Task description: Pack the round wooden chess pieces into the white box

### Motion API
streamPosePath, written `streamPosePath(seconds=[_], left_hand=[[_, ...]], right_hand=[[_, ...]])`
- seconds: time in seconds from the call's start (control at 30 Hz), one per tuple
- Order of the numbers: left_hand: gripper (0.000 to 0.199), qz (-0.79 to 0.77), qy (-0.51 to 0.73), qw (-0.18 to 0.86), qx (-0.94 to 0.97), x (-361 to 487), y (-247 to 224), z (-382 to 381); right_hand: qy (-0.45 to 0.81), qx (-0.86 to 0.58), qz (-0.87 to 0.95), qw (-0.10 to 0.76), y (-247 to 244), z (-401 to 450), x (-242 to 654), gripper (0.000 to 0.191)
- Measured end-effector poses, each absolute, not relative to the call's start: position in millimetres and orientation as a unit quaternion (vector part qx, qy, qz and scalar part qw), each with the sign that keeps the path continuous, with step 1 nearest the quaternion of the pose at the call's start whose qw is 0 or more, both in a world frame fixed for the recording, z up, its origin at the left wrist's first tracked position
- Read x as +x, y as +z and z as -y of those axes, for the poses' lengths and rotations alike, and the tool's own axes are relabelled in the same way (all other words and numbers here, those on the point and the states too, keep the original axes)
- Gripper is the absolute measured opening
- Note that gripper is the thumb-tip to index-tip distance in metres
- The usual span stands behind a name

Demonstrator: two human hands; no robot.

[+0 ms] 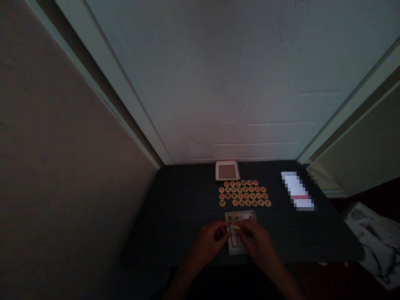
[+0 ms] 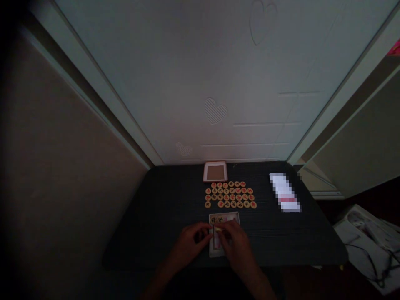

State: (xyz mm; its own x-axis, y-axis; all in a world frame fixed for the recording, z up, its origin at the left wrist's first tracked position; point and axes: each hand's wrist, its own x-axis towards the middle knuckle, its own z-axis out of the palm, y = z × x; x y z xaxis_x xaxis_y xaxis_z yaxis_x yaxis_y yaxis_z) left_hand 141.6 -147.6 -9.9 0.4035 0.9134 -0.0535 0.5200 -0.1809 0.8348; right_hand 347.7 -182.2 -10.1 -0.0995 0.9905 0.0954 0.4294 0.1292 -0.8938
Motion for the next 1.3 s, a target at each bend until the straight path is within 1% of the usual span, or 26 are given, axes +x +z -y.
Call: streamPosePath(seconds=[0.23,0.43,0.6,0.77,1.03,1.3], left_hand=[[0.020,-0.489,0.237,0.406,0.734,141.8,-6.9,148.7],[0.021,-0.491,0.235,0.416,0.728,142.1,-8.0,148.0],[0.022,-0.489,0.235,0.414,0.731,141.6,-11.1,147.6],[0.025,-0.495,0.238,0.407,0.730,141.5,-10.2,147.3],[0.029,-0.501,0.251,0.409,0.720,143.6,-8.7,148.5],[0.027,-0.497,0.247,0.394,0.733,144.5,-7.3,148.5]], right_hand=[[0.407,-0.569,0.618,0.359,-12.5,175.2,341.2,0.017],[0.403,-0.590,0.617,0.330,-17.0,169.3,338.3,0.014],[0.384,-0.599,0.621,0.329,-23.4,168.9,336.5,0.016],[0.324,-0.625,0.637,0.314,-25.3,168.4,335.7,0.017],[0.307,-0.600,0.673,0.304,-19.2,174.7,333.5,0.022],[0.282,-0.607,0.685,0.286,-26.3,172.3,333.3,0.018]])
